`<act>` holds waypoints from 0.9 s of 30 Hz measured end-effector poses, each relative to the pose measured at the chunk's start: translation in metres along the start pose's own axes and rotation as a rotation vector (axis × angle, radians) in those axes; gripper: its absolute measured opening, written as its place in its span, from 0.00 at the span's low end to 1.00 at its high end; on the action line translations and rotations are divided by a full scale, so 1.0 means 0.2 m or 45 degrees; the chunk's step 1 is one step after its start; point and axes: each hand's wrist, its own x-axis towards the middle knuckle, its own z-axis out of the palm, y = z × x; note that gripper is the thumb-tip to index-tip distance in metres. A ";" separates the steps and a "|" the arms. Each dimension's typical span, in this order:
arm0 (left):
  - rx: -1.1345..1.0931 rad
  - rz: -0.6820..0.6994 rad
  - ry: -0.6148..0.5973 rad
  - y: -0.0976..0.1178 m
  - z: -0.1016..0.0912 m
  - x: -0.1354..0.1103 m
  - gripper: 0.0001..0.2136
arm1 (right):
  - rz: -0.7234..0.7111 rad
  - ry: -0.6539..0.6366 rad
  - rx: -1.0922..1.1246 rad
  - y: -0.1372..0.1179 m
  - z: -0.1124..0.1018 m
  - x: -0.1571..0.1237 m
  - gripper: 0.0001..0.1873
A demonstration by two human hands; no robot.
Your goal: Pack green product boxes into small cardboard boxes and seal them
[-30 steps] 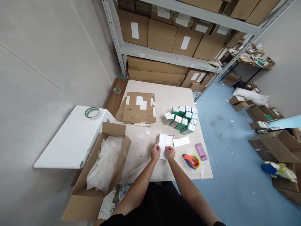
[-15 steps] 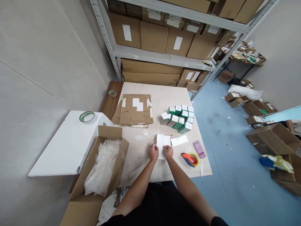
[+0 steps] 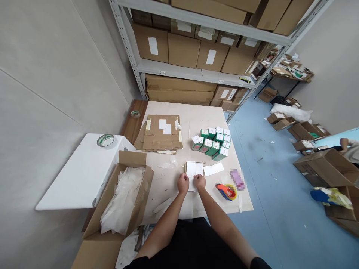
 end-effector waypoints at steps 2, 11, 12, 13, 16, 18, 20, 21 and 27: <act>0.009 0.009 0.002 0.00 0.00 0.00 0.07 | -0.002 -0.007 -0.006 0.00 0.00 0.00 0.11; -0.009 -0.013 0.006 -0.01 0.00 0.01 0.06 | 0.016 -0.030 -0.059 -0.02 0.00 0.02 0.09; -0.014 -0.015 0.007 -0.01 0.00 0.00 0.06 | 0.014 -0.031 -0.060 -0.02 0.00 0.02 0.09; -0.020 -0.013 0.006 -0.01 0.00 0.00 0.06 | 0.013 -0.031 -0.060 -0.02 0.00 0.02 0.09; -0.036 -0.001 0.007 -0.02 -0.01 0.00 0.07 | 0.011 -0.028 -0.058 -0.01 0.01 0.01 0.10; -0.039 0.001 0.006 -0.02 -0.01 0.00 0.07 | 0.010 -0.023 -0.060 -0.01 0.01 0.00 0.10; -0.033 -0.003 -0.001 -0.01 -0.01 0.00 0.07 | 0.006 -0.017 -0.067 -0.02 0.01 0.00 0.10; -0.027 -0.005 -0.004 -0.01 -0.01 0.00 0.07 | 0.005 -0.014 -0.072 -0.02 0.01 0.00 0.10; -0.003 -0.021 -0.014 -0.01 0.00 0.00 0.06 | 0.000 -0.015 -0.119 -0.03 0.00 0.00 0.09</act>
